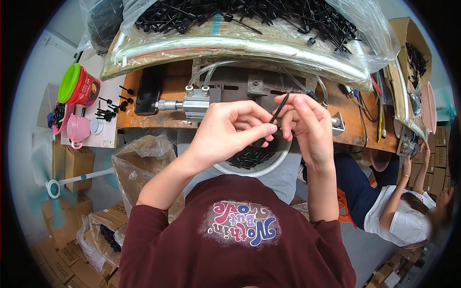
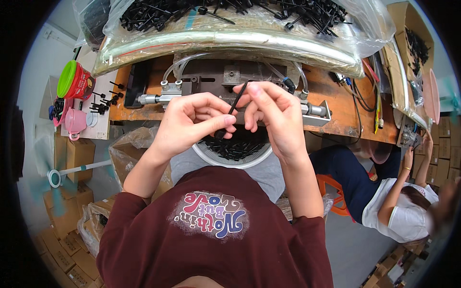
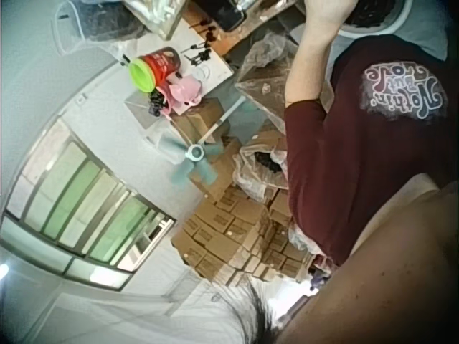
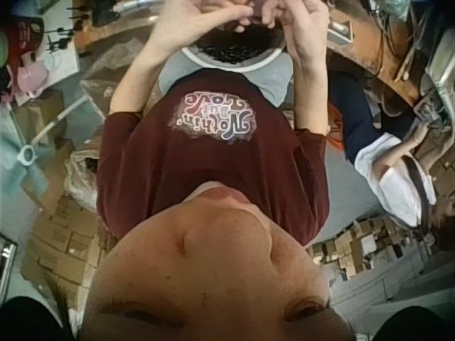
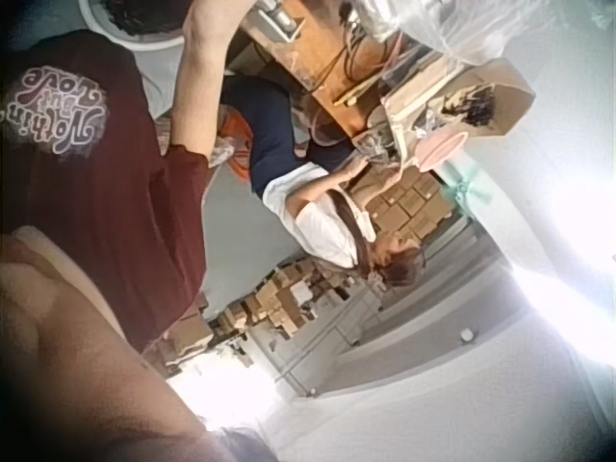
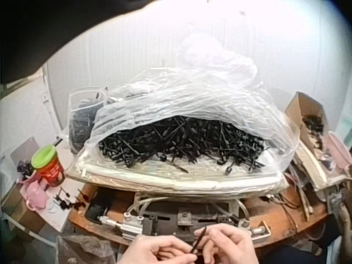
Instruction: Manually assemble small plastic black parts using a tabletop pneumatic press or fixture.
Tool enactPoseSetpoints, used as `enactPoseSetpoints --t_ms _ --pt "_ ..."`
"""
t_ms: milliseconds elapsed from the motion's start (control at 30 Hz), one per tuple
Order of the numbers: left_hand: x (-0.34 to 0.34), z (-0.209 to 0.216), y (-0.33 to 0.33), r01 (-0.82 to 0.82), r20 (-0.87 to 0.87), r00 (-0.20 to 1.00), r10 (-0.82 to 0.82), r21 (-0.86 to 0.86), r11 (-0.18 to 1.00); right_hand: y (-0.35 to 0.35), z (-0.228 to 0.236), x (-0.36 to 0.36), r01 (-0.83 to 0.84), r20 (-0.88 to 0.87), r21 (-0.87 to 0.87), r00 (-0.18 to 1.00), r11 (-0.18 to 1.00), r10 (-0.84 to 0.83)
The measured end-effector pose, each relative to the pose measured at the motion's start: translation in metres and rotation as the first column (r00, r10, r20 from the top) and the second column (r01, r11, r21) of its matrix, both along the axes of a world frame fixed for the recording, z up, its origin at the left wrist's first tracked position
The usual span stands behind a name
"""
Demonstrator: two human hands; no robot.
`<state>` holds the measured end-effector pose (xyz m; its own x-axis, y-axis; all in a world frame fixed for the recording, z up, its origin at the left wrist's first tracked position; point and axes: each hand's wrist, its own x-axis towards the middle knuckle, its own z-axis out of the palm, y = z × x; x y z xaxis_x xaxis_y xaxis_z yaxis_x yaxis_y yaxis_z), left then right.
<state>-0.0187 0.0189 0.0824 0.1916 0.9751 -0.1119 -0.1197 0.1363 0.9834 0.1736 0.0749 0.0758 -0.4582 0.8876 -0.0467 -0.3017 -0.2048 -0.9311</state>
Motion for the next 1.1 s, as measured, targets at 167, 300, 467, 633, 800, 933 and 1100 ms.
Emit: enactPoseSetpoints --t_ms 167,300,467,633,800,933,1100 --pt "0.006 -0.006 -0.007 -0.059 -0.001 0.998 0.059 0.002 0.998 -0.003 -0.007 -0.004 0.023 0.029 0.010 0.999 1.000 -0.023" --pt "0.007 -0.006 -0.020 -0.068 -0.182 0.970 0.163 0.436 0.897 -0.002 -0.008 -0.002 0.064 0.015 -0.011 0.998 0.998 -0.064" --pt "0.007 -0.017 -0.031 0.066 -0.394 0.872 0.289 0.681 0.729 -0.007 -0.013 -0.002 0.127 -0.002 0.024 0.992 0.992 -0.127" --pt "0.009 -0.017 -0.043 0.068 -0.365 0.889 0.278 0.704 0.707 0.000 -0.019 0.009 0.234 -0.045 0.026 0.972 0.972 -0.233" --pt "0.014 -0.024 -0.040 0.029 -0.308 0.908 0.283 0.720 0.693 -0.016 -0.016 -0.001 0.097 -0.105 -0.069 0.989 0.993 -0.104" --pt "0.009 -0.022 -0.038 0.141 -0.407 0.853 0.326 0.782 0.607 -0.017 -0.016 0.001 0.098 -0.146 -0.105 0.983 0.990 -0.113" --pt "0.009 -0.022 -0.039 0.146 -0.415 0.851 0.321 0.775 0.615 -0.020 -0.016 -0.001 0.096 -0.157 -0.095 0.982 0.991 -0.110"
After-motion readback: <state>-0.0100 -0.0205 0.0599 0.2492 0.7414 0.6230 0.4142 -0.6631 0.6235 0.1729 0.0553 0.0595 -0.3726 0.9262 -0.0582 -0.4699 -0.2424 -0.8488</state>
